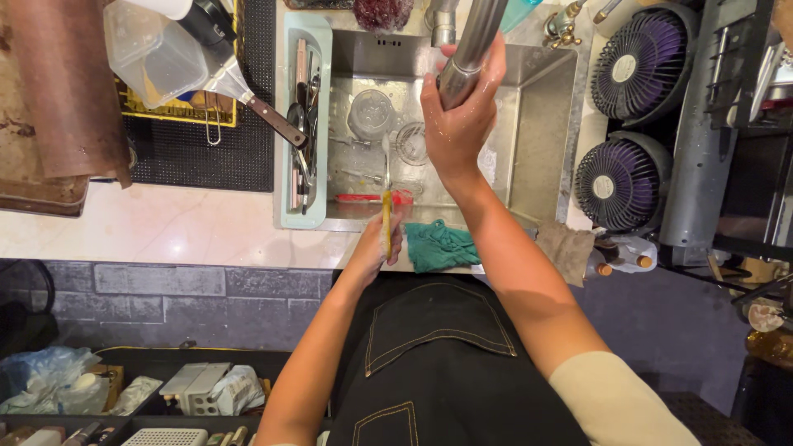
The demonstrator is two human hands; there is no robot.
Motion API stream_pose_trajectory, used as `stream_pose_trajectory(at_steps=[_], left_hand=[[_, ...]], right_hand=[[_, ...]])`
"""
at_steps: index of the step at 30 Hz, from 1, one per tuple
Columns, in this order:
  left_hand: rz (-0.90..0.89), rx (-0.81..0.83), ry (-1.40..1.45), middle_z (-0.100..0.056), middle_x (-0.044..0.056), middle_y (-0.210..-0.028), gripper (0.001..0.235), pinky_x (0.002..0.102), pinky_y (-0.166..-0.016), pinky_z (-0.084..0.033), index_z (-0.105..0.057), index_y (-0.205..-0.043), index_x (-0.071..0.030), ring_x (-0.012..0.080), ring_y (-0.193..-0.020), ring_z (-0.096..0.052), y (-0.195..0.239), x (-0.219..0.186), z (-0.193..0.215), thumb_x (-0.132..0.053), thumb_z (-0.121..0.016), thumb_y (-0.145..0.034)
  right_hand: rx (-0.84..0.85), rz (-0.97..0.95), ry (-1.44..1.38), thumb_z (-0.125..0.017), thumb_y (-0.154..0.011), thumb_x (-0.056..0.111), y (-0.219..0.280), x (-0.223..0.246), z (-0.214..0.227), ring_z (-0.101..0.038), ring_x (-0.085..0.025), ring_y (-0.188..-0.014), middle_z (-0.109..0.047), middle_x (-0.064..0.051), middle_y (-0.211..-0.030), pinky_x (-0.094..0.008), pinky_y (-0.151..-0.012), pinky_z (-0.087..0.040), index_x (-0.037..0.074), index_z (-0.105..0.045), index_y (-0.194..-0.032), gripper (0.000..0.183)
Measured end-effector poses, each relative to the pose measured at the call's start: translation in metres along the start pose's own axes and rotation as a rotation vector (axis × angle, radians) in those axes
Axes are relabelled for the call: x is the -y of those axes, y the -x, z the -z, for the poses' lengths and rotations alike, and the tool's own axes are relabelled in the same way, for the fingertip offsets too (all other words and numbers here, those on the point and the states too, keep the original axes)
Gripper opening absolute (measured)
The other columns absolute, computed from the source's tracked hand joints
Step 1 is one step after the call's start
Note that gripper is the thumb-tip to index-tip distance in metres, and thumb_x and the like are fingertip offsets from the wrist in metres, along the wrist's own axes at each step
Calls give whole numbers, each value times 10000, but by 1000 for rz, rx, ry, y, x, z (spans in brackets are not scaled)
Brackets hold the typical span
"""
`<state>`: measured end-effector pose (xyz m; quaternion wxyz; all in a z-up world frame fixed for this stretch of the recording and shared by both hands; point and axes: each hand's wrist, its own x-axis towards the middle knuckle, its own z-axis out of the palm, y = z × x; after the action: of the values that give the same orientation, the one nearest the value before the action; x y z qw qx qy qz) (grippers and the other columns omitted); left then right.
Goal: The person washes various kitchen utensils and containers in a sink using a scrubber and running water. They clean a plastic container, a whisk, scissors, and a red spoon, rinsing each item before placing them in a drying rack. The person also briefly handles a laptop and a mug on the counter.
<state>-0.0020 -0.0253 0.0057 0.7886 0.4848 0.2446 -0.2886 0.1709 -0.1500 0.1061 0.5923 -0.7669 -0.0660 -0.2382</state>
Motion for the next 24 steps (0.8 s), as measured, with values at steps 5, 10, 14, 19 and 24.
stream_pose_trajectory(at_steps=[5,10,14,19,24], left_hand=[[16,1,57,-452,-17,-658,251,256,-388,-346,-462,-919,-137,88,-517,-466,5,4,6,-339,-564,-1027],[4,-8,100,-444,-23,-668,235,253,-395,-353,-462,-930,-130,81,-511,-461,7,8,11,-313,-575,-1025],[3,-10,118,-438,-30,-666,248,247,-395,-348,-451,-934,-131,71,-496,-440,6,8,13,-320,-580,-1030],[1,-34,116,-426,-38,-646,253,252,-395,-347,-454,-914,-135,70,-484,-433,1,10,17,-318,-582,-1032],[-70,-29,6,-441,-7,-610,326,302,-379,-356,-531,-928,-96,105,-454,-431,-44,29,26,-397,-601,-1034]], right_hand=[[86,-150,-126,-699,-1007,79,6,-13,14,-622,-151,-1045,-519,-54,-1527,-263,-932,-556,114,-217,-1575,746],[131,-232,-554,-559,-1047,278,42,-44,20,-544,-175,-1377,-462,-98,-1550,-361,-1196,-434,132,-276,-1638,671],[335,-396,-479,-472,-1103,421,76,-82,8,-599,-170,-1283,-448,-49,-1585,-376,-1057,-496,52,-618,-1390,491],[302,-773,-652,-566,-1105,451,34,-133,-33,-589,-207,-899,-588,-72,-948,-364,-742,-483,106,-521,-1084,349],[635,-897,-817,-491,-1117,532,-13,-118,-34,-627,-234,-1072,-640,-102,-1145,-364,-853,-506,66,-537,-1239,484]])
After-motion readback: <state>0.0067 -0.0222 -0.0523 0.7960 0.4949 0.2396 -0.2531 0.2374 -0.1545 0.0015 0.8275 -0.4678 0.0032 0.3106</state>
